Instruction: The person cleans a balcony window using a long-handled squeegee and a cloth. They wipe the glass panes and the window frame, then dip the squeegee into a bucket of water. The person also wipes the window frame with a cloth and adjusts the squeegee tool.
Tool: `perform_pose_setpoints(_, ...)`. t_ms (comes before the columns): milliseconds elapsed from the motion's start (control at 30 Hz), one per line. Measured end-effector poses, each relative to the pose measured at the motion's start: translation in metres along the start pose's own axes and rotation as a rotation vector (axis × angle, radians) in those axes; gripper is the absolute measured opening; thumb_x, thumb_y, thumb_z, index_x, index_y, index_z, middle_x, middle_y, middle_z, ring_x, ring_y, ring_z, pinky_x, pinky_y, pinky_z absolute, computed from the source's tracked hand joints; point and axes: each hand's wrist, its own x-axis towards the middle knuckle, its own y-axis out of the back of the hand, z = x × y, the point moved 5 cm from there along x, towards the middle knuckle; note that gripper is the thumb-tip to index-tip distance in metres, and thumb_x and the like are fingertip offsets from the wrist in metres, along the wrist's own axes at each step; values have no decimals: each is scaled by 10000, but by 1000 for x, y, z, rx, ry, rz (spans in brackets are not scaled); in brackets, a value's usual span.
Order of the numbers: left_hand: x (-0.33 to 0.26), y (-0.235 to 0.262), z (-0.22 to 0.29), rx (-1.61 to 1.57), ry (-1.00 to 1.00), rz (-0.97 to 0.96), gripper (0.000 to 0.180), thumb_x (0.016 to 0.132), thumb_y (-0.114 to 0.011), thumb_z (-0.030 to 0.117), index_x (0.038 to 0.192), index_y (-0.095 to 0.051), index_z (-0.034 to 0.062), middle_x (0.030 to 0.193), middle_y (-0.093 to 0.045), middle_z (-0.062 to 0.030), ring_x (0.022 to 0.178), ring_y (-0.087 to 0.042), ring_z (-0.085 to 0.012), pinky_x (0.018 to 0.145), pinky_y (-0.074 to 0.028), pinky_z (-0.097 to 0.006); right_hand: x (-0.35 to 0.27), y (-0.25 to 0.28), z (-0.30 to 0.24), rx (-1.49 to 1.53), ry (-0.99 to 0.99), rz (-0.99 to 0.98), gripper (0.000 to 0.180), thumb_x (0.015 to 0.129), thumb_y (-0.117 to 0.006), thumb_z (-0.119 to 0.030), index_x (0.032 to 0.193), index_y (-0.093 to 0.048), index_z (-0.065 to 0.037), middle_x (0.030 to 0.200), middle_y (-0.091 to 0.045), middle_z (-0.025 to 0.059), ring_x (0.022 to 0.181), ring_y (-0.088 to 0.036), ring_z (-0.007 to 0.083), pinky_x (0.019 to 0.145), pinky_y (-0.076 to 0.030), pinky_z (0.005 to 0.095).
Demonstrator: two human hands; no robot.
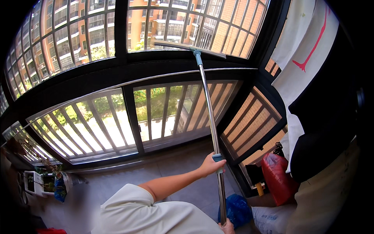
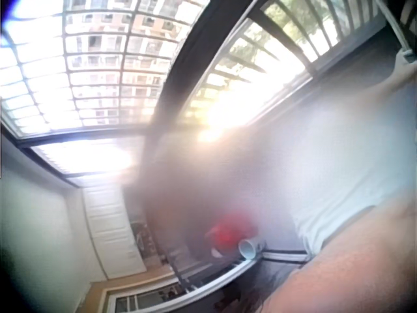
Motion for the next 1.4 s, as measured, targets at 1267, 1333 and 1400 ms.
perform_pose_setpoints(1267, -38, -18, -20, 86, -3, -25, 224, 824, -623, 149, 842, -442, 18, 714, -610, -83, 681, -636, -177, 623, -520, -294, 27, -61, 108, -4, -11, 66, 282, 781, -518, -153, 1031, -573, -33, 936, -608, 237, 877, -580, 400, 737, -475, 428)
perform_pose_setpoints(1333, -47, -25, -31, 107, -38, -44, 313, 812, -657, 190, 902, -405, 30, 737, -611, -75, 686, -634, -167, 625, -515, -286, 25, -62, 107, 8, -9, 78, 281, 777, -535, -169, 1025, -571, -42, 901, -607, 226, 840, -582, 385, 715, -476, 421)
perform_pose_setpoints(1400, -57, -31, -51, 220, -49, -68, 323, 821, -652, 180, 928, -388, 27, 792, -613, -87, 736, -631, -167, 677, -512, -294, 20, -56, 95, 42, 9, 126, 282, 772, -551, -186, 1019, -568, -52, 866, -606, 214, 804, -584, 371, 692, -477, 414)
